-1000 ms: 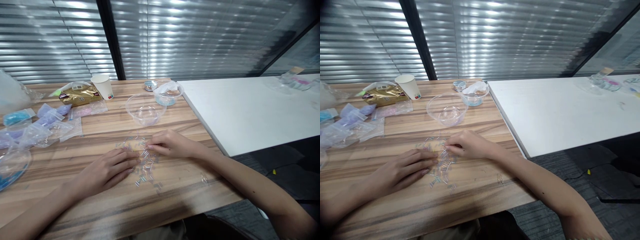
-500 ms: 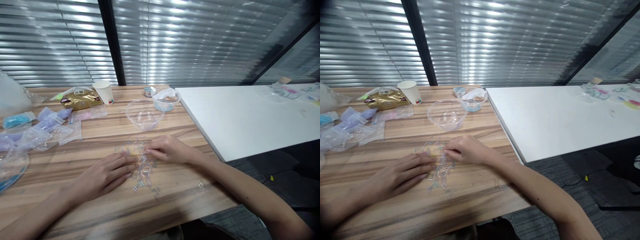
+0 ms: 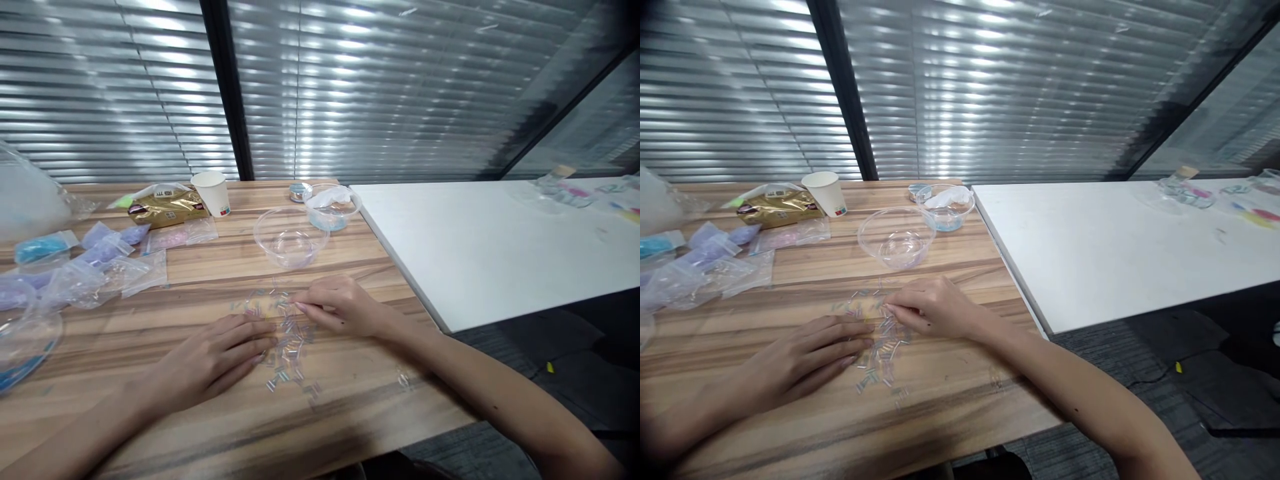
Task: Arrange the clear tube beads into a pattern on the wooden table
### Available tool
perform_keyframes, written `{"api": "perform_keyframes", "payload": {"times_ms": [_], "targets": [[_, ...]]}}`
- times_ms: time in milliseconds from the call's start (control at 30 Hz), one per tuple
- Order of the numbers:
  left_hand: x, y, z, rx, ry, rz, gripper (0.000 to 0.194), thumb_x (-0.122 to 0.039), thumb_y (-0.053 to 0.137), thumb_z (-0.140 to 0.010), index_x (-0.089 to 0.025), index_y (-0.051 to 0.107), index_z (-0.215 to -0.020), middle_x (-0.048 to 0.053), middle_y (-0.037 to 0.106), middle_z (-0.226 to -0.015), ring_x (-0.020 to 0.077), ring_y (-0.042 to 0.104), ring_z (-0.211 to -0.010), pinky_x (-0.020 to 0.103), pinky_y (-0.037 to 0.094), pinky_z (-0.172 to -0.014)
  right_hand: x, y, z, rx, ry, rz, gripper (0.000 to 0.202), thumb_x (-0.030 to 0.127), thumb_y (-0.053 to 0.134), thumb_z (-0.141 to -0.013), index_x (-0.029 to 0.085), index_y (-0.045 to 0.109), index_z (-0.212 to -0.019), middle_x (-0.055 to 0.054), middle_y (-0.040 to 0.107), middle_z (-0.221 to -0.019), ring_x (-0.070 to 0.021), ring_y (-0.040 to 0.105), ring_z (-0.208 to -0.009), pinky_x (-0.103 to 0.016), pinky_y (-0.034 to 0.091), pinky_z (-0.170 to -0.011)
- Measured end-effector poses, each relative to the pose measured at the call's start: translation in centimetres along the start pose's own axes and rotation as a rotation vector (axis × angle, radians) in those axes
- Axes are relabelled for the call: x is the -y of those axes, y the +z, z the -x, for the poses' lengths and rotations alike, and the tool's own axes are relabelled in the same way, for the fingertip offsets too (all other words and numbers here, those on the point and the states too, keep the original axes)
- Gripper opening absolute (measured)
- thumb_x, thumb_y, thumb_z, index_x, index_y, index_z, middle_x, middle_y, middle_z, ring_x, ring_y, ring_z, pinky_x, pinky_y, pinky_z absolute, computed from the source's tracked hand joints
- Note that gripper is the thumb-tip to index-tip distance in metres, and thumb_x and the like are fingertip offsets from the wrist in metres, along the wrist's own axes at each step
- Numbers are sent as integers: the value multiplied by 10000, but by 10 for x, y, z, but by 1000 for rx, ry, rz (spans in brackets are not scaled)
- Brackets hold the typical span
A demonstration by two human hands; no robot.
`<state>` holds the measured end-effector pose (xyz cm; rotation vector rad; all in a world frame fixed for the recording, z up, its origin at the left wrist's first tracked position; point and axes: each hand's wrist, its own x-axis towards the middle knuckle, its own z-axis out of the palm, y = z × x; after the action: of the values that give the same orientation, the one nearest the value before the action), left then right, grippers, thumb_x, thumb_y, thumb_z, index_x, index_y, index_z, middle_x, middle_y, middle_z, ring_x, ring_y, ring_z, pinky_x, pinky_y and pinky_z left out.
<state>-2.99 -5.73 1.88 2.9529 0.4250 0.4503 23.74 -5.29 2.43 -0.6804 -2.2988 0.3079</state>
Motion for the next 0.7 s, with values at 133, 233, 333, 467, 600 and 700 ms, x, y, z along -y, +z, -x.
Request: {"api": "perform_keyframes", "payload": {"times_ms": [133,233,333,467,600,700], "targets": [[0,1,0,-32,36,-29,301,-185,371,-992,-161,565,-1221,70,600,-1254,191,542,-1171,337,468,-1004,2,1,0,-112,-21,44,222,177,468,-924,140,649,-800,-22,645,-636,-98,548,-542,-216,393,-539],[-1,-1,-2,-62,65,-33,286,-178,368,-994,-148,575,-1189,74,643,-1183,182,576,-1131,309,498,-966,6,1,-1,-238,-56,79,190,173,479,-923,139,641,-830,-18,654,-641,-93,560,-540,-207,401,-522],[-5,-6,-6,-114,97,-33,283,-161,349,-999,-152,563,-1184,57,687,-1093,167,613,-1079,278,520,-931,11,-2,-2,-402,-82,137,156,132,492,-902,139,625,-822,3,600,-565,-90,520,-489,-209,378,-480],[-9,-12,-10,-133,107,-11,293,-183,342,-1008,-222,550,-1211,17,713,-1018,155,662,-982,268,552,-872,18,-6,-4,-599,-38,239,133,92,515,-867,160,606,-797,13,596,-570,-92,499,-470,-222,379,-478],[-10,-14,-11,-130,111,-4,281,-219,353,-1013,-237,552,-1210,16,715,-1020,159,665,-979,277,556,-866,21,-10,-4,-664,30,265,144,91,501,-860,173,601,-798,32,555,-536,-89,496,-454,-213,382,-456],[-11,-15,-11,-130,110,8,264,-235,357,-1013,-228,564,-1177,23,720,-992,165,673,-948,281,563,-843,22,-12,-3,-682,58,282,139,86,499,-853,166,600,-800,36,527,-519,-89,496,-453,-210,382,-452]]}}
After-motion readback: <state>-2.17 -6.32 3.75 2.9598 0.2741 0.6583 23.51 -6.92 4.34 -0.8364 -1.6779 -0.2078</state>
